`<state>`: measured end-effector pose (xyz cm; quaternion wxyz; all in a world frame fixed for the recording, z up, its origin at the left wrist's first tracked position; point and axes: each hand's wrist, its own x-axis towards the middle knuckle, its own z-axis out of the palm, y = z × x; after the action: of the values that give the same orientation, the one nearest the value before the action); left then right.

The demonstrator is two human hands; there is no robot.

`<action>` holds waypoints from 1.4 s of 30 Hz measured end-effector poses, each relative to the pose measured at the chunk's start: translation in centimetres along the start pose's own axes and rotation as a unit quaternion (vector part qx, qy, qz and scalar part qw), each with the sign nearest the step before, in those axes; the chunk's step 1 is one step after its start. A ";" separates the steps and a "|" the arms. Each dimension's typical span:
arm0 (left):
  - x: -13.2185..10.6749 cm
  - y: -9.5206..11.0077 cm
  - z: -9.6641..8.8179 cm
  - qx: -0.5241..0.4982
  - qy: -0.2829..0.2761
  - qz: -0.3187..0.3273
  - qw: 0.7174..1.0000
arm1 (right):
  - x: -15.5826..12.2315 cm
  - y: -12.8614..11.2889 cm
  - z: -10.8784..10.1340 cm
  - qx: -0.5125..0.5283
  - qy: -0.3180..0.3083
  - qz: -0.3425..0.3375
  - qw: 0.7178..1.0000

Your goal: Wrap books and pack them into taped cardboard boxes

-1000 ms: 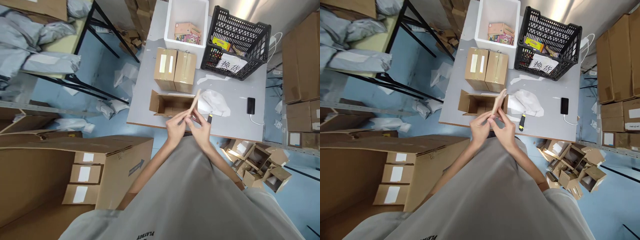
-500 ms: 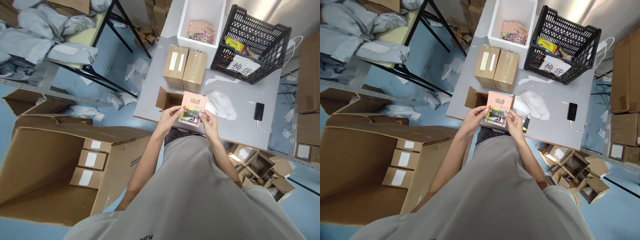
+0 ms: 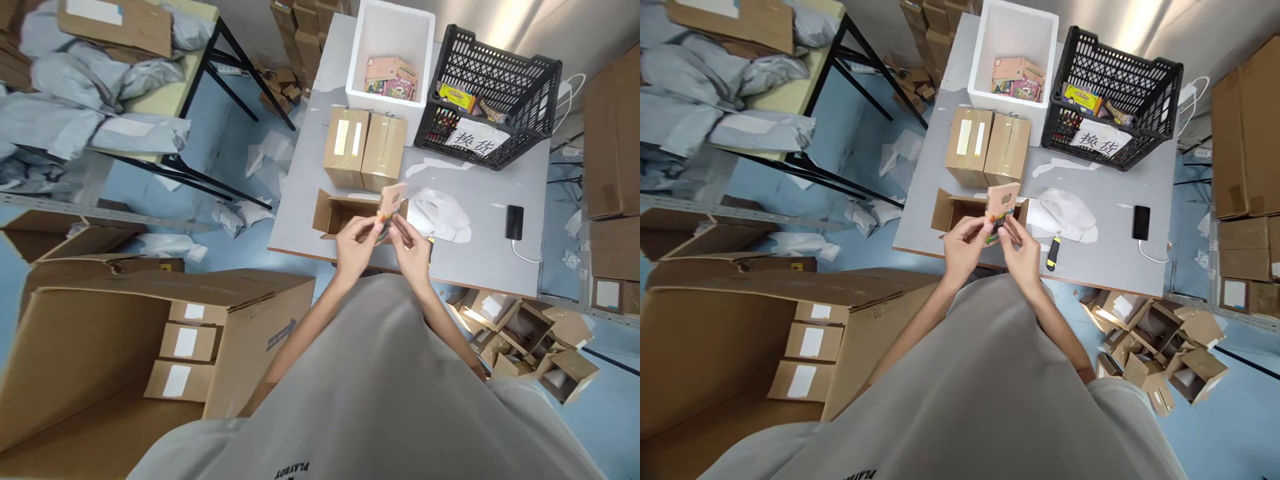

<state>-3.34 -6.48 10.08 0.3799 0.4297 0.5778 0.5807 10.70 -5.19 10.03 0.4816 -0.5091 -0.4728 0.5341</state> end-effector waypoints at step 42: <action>6.1 -1.7 -4.4 -0.026 -0.039 -0.024 0.999 | 5.7 -0.2 -2.0 0.019 -0.022 0.034 0.999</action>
<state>-9.70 -2.18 8.89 0.4275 0.4278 0.5571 0.5691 12.64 0.53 9.65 0.4622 -0.5034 -0.4554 0.5706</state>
